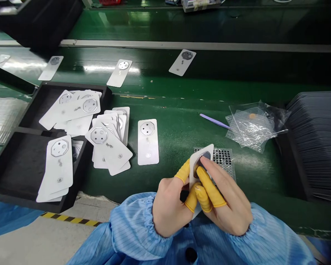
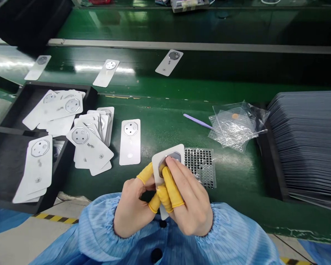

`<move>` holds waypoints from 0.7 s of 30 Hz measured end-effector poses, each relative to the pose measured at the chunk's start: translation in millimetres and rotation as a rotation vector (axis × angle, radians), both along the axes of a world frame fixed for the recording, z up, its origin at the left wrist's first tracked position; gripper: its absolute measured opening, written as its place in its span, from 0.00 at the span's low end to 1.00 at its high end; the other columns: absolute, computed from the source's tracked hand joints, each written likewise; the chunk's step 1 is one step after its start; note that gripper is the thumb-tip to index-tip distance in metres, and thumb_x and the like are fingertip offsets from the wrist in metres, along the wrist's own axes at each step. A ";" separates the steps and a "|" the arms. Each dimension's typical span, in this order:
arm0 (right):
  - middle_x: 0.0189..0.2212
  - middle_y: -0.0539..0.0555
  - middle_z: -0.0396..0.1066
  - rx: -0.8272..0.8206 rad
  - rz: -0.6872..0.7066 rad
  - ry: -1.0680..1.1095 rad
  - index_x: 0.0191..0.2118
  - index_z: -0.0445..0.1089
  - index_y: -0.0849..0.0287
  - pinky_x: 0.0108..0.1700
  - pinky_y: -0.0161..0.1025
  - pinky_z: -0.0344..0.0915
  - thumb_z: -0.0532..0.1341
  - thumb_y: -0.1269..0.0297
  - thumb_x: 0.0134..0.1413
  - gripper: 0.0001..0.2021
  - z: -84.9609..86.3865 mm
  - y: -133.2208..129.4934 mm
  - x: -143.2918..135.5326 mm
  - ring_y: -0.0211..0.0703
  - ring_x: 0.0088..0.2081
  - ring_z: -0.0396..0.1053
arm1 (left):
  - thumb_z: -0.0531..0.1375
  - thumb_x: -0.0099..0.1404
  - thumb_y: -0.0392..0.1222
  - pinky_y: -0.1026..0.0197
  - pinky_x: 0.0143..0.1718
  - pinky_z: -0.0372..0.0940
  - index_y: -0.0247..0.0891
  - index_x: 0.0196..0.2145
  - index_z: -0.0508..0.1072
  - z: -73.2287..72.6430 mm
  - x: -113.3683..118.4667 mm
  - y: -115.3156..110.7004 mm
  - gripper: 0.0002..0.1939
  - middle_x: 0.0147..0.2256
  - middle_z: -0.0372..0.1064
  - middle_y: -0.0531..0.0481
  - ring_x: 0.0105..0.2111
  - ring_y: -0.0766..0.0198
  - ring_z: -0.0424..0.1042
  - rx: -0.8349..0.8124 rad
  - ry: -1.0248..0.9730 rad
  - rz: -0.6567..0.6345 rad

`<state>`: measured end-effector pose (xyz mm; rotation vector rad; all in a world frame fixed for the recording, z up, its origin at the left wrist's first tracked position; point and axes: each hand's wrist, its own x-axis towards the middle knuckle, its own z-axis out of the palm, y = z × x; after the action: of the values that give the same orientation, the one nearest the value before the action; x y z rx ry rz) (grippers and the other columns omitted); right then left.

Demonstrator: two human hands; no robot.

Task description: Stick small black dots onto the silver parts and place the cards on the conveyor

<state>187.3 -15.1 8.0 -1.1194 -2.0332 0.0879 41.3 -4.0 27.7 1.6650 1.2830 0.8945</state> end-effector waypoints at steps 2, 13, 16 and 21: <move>0.60 0.67 0.59 -0.022 0.007 0.007 0.62 0.55 0.68 0.52 0.55 0.71 0.58 0.72 0.56 0.28 -4.3 -0.2 -4.1 0.58 0.58 0.63 | 0.58 0.56 0.31 0.67 0.24 0.69 0.38 0.33 0.74 -1.7 -0.4 0.0 0.08 0.23 0.75 0.52 0.21 0.65 0.73 0.035 0.049 0.022; 0.50 0.57 0.72 -0.396 -0.187 0.668 0.57 0.65 0.53 0.43 0.46 0.77 0.64 0.72 0.52 0.25 -24.1 15.7 8.2 0.49 0.46 0.75 | 0.64 0.59 0.41 0.62 0.29 0.73 0.34 0.51 0.66 -15.1 -10.3 19.9 0.23 0.32 0.78 0.44 0.28 0.61 0.78 -0.477 -0.724 -0.015; 0.34 0.51 0.79 -0.481 -0.196 0.760 0.54 0.68 0.52 0.26 0.35 0.77 0.65 0.71 0.51 0.23 -25.0 14.3 3.2 0.41 0.28 0.77 | 0.65 0.59 0.43 0.63 0.30 0.73 0.33 0.45 0.72 -17.1 -8.4 23.7 0.17 0.34 0.78 0.43 0.30 0.60 0.77 -0.455 -0.712 0.037; 0.32 0.52 0.79 -0.454 -0.236 0.754 0.51 0.71 0.55 0.27 0.36 0.78 0.66 0.69 0.49 0.20 -23.5 12.0 -2.5 0.42 0.26 0.76 | 0.66 0.57 0.49 0.65 0.23 0.69 0.31 0.35 0.77 -20.6 -5.3 29.4 0.17 0.27 0.77 0.45 0.24 0.64 0.73 -0.391 -0.620 0.178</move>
<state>184.8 -3.1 -15.5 -1.3291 -1.2230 0.7623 36.0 25.4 7.1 0.8794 1.0845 1.0744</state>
